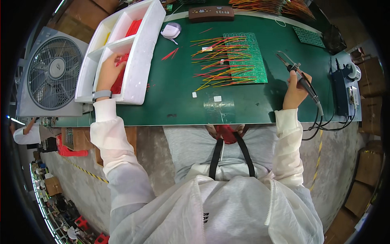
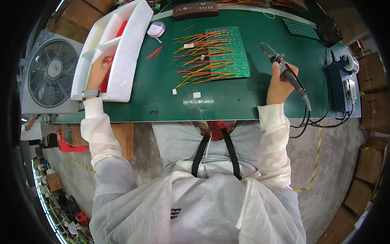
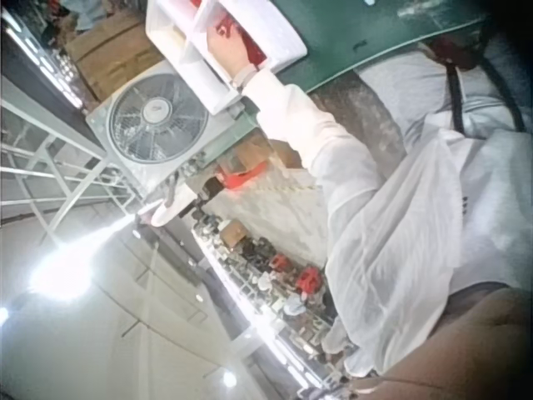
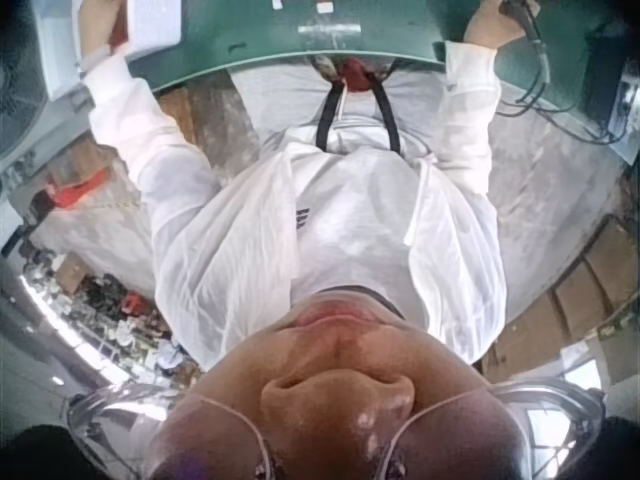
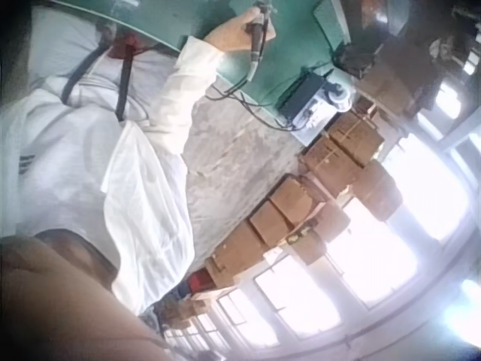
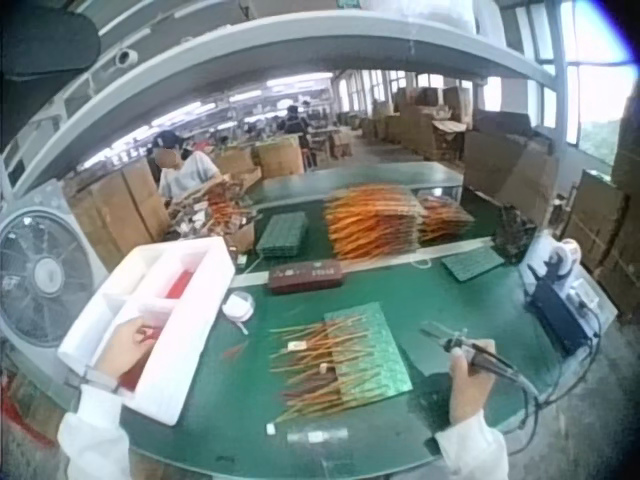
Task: The person solders wires onto a circuit board using a soldering iron, repeatedly taking wires from a tray and attaching them to the board.
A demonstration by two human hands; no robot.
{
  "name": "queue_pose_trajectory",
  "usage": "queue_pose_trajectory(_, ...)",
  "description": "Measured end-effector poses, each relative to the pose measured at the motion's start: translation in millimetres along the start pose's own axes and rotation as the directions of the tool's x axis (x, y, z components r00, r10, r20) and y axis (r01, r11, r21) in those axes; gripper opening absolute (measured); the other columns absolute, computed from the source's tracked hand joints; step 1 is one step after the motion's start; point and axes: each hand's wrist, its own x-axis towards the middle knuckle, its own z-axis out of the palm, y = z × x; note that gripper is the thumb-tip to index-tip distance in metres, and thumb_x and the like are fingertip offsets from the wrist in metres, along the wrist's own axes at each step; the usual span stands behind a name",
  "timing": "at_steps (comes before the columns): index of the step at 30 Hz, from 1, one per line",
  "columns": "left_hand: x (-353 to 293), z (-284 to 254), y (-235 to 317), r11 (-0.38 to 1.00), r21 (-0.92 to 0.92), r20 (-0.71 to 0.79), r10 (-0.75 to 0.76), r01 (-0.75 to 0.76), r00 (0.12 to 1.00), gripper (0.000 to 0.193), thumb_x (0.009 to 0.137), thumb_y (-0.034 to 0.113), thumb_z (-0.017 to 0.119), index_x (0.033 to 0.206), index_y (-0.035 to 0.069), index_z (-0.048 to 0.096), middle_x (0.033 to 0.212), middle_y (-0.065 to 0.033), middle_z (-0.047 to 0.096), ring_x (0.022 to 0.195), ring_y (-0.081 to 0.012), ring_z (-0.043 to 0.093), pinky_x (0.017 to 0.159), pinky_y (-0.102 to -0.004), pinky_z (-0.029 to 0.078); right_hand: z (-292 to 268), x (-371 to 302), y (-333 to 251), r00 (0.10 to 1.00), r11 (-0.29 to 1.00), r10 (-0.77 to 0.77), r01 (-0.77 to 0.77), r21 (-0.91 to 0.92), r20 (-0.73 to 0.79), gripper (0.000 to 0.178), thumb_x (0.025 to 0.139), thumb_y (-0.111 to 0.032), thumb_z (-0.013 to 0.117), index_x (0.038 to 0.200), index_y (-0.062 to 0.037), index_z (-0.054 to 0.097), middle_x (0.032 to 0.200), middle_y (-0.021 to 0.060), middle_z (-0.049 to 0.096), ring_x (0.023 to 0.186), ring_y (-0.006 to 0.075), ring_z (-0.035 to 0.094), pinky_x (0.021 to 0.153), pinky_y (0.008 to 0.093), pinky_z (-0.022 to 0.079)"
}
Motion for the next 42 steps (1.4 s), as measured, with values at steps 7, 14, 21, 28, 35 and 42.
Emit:
queue_pose_trajectory(7,-17,45,122,0.957,-0.071,-0.161,0.268,-0.282,0.95,0.015,0.08,0.01,0.056,0.092,0.002,0.055,0.09,-0.0135,0.059,0.083,-0.0284,0.056,0.073,-0.0345,0.045,-1,2,-7,0.999,0.999,0.049,-0.05,0.015,0.019,0.019,0.078,-0.006,0.062,0.088,-0.0002,0.047,0.073,0.0045,0.052,0.062,0.0081,0.049,0.057,0.0193,0.039)
queue_pose_trajectory(14,43,128,58,0.978,0.141,-0.115,0.171,-0.154,0.978,0.012,0.076,0.009,0.06,0.083,0.0,0.057,0.08,-0.0148,0.059,0.073,-0.0276,0.056,0.068,-0.0333,0.045,4,2,-2,1.0,1.0,-0.01,0.01,-0.019,0.001,0.014,0.079,-0.009,0.06,0.087,-0.0029,0.049,0.063,0.002,0.05,0.053,0.0062,0.045,0.047,0.018,0.033)
queue_pose_trajectory(21,43,124,58,0.969,-0.239,-0.047,0.055,-0.064,0.997,0.011,0.077,0.009,0.056,0.078,-0.002,0.059,0.075,-0.0156,0.061,0.071,-0.0277,0.059,0.066,-0.034,0.045,0,4,-1,0.999,0.999,0.04,-0.039,-0.014,0.024,0.015,0.079,-0.007,0.061,0.086,-0.0019,0.048,0.07,0.0028,0.051,0.059,0.0069,0.047,0.053,0.0186,0.037)
queue_pose_trajectory(28,40,124,61,0.986,-0.165,-0.116,0.0,-0.019,0.993,0.012,0.08,0.011,0.054,0.079,0.0,0.058,0.075,-0.0135,0.062,0.072,-0.0263,0.06,0.065,-0.0337,0.046,3,4,-6,0.999,0.998,0.038,-0.036,-0.048,0.03,0.015,0.079,-0.008,0.061,0.085,-0.0024,0.049,0.066,0.0021,0.05,0.057,0.0066,0.047,0.05,0.018,0.036)
queue_pose_trajectory(35,44,156,164,0.853,-0.348,-0.45,0.213,-0.39,0.867,0.012,0.088,0.012,0.044,0.09,0.0,0.043,0.076,-0.0228,0.055,0.072,-0.0405,0.056,0.062,-0.0444,0.043,10,13,4,1.0,1.0,-0.008,0.009,-0.024,0.025,0.018,0.077,-0.008,0.063,0.086,-0.0017,0.049,0.07,0.003,0.052,0.059,0.007,0.049,0.052,0.0184,0.038)
queue_pose_trajectory(42,72,212,232,0.768,-0.428,-0.392,0.316,-0.476,0.864,0.01,0.078,0.008,0.058,0.084,0.0,0.058,0.077,-0.0141,0.06,0.071,-0.0254,0.06,0.064,-0.0316,0.046,34,58,24,0.998,0.999,-0.008,0.006,-0.041,-0.056,0.018,0.076,-0.007,0.064,0.086,0.0001,0.05,0.072,0.0042,0.055,0.062,0.0086,0.051,0.056,0.0204,0.041)
